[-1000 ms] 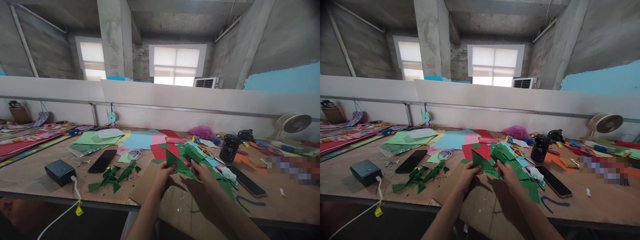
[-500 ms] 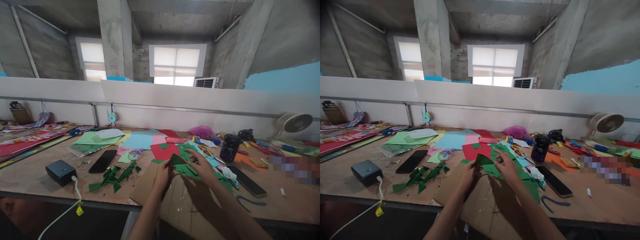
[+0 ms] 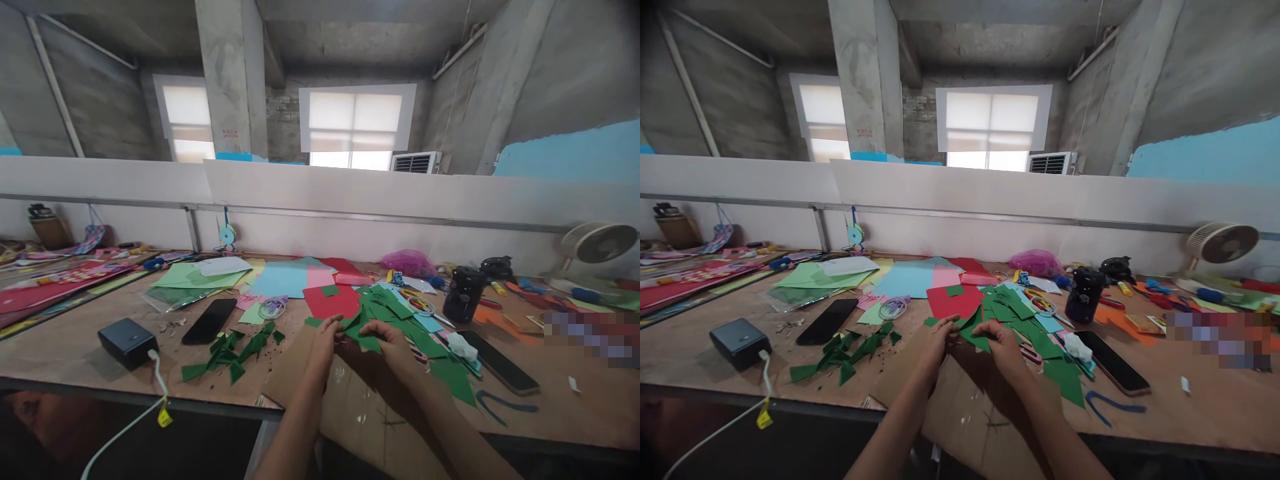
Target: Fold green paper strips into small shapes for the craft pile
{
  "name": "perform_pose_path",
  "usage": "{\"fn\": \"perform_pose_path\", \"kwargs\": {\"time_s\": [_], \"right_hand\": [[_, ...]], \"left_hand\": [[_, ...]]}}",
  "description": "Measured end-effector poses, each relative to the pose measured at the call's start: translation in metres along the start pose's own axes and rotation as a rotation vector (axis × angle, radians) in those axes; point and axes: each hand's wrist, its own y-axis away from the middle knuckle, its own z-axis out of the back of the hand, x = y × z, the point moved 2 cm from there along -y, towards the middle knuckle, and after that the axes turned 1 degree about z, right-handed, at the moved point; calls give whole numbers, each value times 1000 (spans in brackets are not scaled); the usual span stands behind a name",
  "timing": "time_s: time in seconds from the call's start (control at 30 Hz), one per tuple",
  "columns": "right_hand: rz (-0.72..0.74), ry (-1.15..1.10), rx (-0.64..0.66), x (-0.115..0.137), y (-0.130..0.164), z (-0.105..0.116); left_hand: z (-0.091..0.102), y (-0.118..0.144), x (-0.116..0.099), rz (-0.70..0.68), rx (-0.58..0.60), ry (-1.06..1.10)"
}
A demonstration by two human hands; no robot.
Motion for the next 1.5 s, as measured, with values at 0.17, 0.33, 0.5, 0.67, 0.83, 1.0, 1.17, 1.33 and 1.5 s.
{"fn": "perform_pose_path", "kwargs": {"time_s": [0.17, 0.33, 0.5, 0.67, 0.83, 1.0, 1.17, 1.33, 1.5], "right_hand": [[16, 14, 43, -4, 4, -1], [6, -130, -31, -2, 6, 2], [-168, -205, -114, 0, 8, 2], [-186, -203, -22, -5, 6, -4], [-206, -296, -52, -10, 4, -3], [-191, -354, -56, -12, 5, 0], [-221, -371, -74, -12, 5, 0], [-247, -351, -98, -13, 6, -1], [-178, -284, -95, -21, 3, 1]], "left_hand": [[-4, 3, -1, 13, 125, -104], [-8, 5, -6, -62, 101, -24], [-11, 3, -1, -92, 81, -57], [-11, 3, 0, -123, 112, -182], [-10, 7, -7, -68, 232, -253], [-10, 10, -10, -33, 220, -257], [-11, 7, -7, -80, 165, -208], [-9, 3, -4, -94, 123, -240], [-9, 4, -3, -89, 185, -349]]}}
